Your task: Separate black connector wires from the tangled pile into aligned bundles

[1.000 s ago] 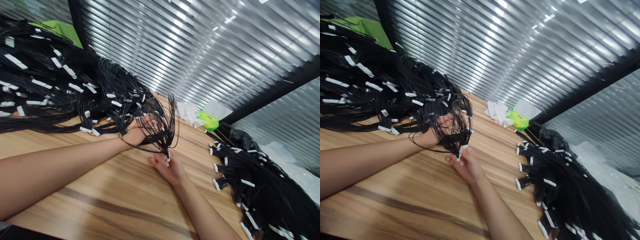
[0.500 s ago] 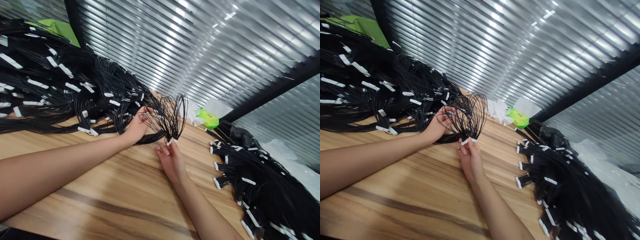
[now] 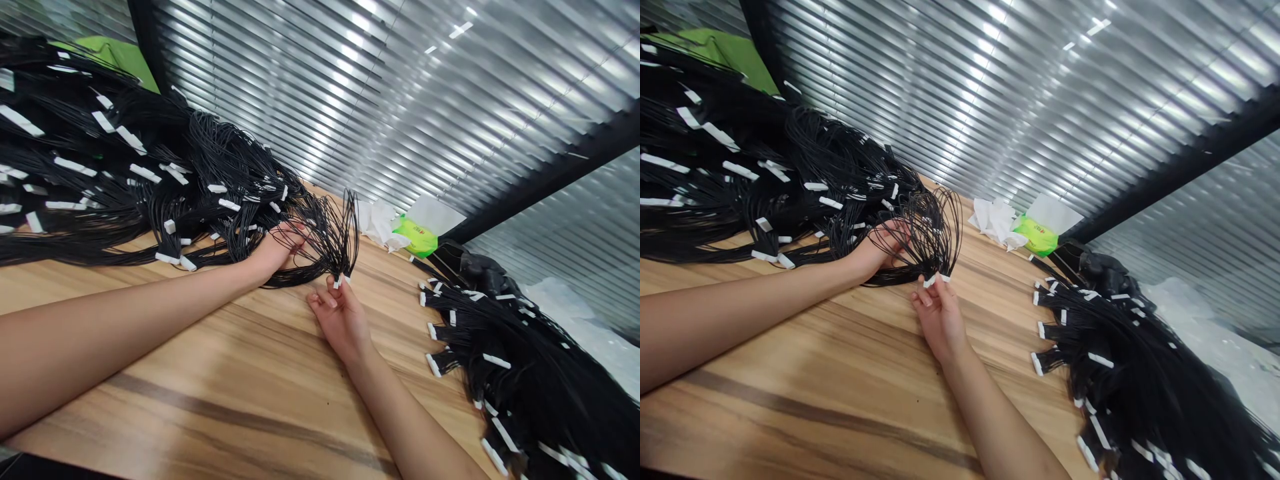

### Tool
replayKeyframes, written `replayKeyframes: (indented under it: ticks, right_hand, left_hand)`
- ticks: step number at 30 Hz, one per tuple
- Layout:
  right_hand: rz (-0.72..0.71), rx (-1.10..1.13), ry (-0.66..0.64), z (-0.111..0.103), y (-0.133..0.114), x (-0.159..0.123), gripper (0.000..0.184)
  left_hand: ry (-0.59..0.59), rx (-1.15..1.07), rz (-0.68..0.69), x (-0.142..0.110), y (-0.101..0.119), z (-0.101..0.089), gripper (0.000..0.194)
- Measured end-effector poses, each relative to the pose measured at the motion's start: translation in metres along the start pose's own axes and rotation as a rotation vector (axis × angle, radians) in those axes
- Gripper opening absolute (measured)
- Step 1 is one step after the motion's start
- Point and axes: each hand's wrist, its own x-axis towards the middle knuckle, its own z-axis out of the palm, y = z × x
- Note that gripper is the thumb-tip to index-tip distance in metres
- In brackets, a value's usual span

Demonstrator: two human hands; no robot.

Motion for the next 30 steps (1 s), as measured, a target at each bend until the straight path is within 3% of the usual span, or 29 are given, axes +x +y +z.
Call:
replayKeyframes:
  ticks: [3, 6, 13, 19, 22, 26, 30]
  right_hand:
    - [0.007, -0.031, -0.012, 0.000, 0.000, 0.000, 0.015]
    - [0.008, -0.041, -0.009, -0.001, 0.001, 0.000, 0.013]
    - [0.005, -0.026, 0.014, 0.001, 0.000, 0.000, 0.014]
    - [-0.020, 0.100, 0.065, 0.003, -0.003, 0.001, 0.007]
    - [-0.001, 0.095, 0.034, 0.004, -0.003, -0.001, 0.009]
    - [0.025, 0.045, 0.013, 0.005, -0.002, -0.004, 0.014]
    - [0.030, 0.039, 0.018, 0.005, -0.002, -0.005, 0.016]
  left_hand:
    - [-0.012, -0.194, -0.123, -0.001, 0.004, 0.003, 0.020]
    - [-0.027, -0.234, -0.162, -0.002, 0.003, 0.004, 0.024]
    - [-0.058, -0.100, -0.006, 0.001, -0.004, -0.001, 0.029]
    - [-0.245, 0.146, -0.011, -0.004, -0.004, 0.002, 0.028]
    - [-0.192, 0.218, 0.026, -0.009, -0.001, 0.004, 0.026]
    - [-0.061, 0.270, 0.191, -0.012, 0.005, 0.003, 0.027]
    - [-0.008, 0.184, 0.268, -0.014, 0.007, 0.003, 0.025]
